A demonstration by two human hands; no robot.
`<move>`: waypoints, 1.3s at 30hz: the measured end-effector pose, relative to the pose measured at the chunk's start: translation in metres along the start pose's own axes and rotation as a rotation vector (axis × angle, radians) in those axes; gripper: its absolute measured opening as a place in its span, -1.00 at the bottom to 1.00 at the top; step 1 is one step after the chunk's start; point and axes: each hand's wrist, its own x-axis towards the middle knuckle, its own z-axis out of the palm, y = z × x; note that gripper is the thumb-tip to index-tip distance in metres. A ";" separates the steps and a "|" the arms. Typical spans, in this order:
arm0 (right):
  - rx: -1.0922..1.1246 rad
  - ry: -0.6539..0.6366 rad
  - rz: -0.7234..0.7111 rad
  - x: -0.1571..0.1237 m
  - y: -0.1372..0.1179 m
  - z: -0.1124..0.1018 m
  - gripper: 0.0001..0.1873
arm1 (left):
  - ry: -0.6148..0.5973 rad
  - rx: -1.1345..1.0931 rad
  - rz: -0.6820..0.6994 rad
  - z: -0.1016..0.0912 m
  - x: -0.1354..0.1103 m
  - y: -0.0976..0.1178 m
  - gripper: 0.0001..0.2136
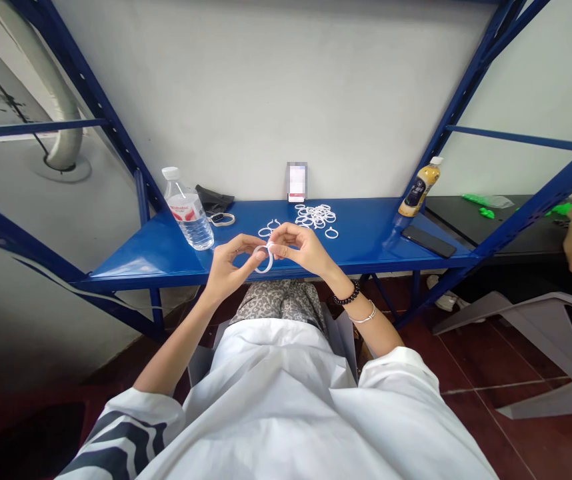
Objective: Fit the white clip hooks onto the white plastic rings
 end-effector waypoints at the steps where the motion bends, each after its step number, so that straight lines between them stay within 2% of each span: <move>1: -0.012 0.012 0.002 0.000 -0.001 0.000 -0.76 | -0.013 0.034 0.022 0.000 0.000 0.001 -0.76; 5: -0.054 0.060 0.009 0.000 -0.001 -0.001 -0.72 | -0.046 0.180 0.072 0.000 -0.001 0.003 -0.61; 15: -0.031 0.053 -0.026 0.000 0.002 -0.005 -0.74 | 0.000 0.257 0.188 -0.002 -0.002 0.002 -0.68; 25: -0.084 0.050 -0.143 0.001 0.002 -0.006 -0.86 | 0.052 0.336 0.305 -0.001 -0.003 0.002 -0.70; 32: -0.088 0.072 -0.142 0.001 0.004 -0.005 -0.81 | 0.067 0.363 0.327 0.000 -0.003 0.001 -0.71; 39: -0.065 0.054 -0.184 0.001 0.004 -0.005 -0.87 | 0.075 0.348 0.357 0.000 -0.002 0.001 -0.72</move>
